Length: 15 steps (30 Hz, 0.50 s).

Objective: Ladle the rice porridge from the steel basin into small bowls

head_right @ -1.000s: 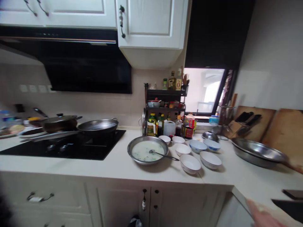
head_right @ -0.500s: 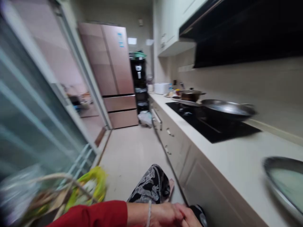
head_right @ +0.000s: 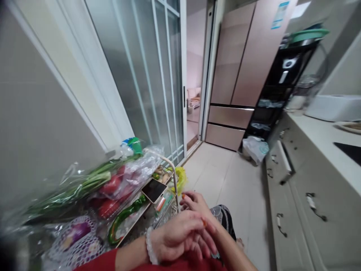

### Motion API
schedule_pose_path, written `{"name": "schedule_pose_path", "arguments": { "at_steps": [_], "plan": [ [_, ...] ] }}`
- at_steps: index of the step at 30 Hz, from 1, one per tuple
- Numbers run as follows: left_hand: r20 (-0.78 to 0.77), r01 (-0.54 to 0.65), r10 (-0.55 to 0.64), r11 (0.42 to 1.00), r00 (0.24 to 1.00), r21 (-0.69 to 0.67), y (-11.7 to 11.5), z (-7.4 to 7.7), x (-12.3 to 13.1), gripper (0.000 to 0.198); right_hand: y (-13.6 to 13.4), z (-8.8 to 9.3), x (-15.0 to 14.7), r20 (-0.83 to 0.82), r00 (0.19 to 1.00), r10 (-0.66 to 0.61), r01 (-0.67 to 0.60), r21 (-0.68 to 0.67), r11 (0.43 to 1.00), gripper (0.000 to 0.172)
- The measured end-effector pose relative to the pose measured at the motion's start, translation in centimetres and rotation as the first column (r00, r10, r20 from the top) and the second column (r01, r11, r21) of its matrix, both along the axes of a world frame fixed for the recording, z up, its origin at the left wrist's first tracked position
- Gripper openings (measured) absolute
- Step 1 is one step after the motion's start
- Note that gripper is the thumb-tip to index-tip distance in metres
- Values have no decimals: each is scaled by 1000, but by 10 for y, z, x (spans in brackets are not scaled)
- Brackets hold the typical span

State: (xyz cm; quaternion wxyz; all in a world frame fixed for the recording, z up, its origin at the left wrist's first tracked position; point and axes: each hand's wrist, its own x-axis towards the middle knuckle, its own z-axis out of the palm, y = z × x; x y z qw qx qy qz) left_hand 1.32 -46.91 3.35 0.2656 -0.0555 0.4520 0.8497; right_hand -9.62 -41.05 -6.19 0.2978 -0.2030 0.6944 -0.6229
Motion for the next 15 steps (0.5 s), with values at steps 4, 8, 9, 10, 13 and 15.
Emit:
{"name": "schedule_pose_path", "arguments": {
  "at_steps": [4, 8, 9, 10, 13, 15],
  "plan": [
    [15, -103, 103, 995, 995, -7, -12, -14, -11, 21, -60, 12, 3, 433, 891, 141, -101, -115, 988, 38],
    [-27, 56, -57, 998, 998, -32, 3, -12, -33, 19, -86, 13, 4, 493, 851, 182, -116, -163, 980, 35],
    [-37, 97, -98, 995, 994, -39, 8, -10, -37, 18, -89, 12, 4, 492, 854, 172, -103, -165, 981, 33],
    [-45, 136, -138, 990, 989, -46, 13, -8, -41, 18, -92, 12, 3, 483, 862, 155, -87, -160, 983, 31],
    [-91, 232, -239, 969, 967, -79, 27, -4, -51, 17, -90, 14, 1, 446, 889, 103, -33, -163, 986, 27],
    [-179, 331, -343, 939, 922, -97, 38, -4, -56, 19, -77, 18, 1, 418, 905, 78, -2, -179, 984, 27]
  ]
}}
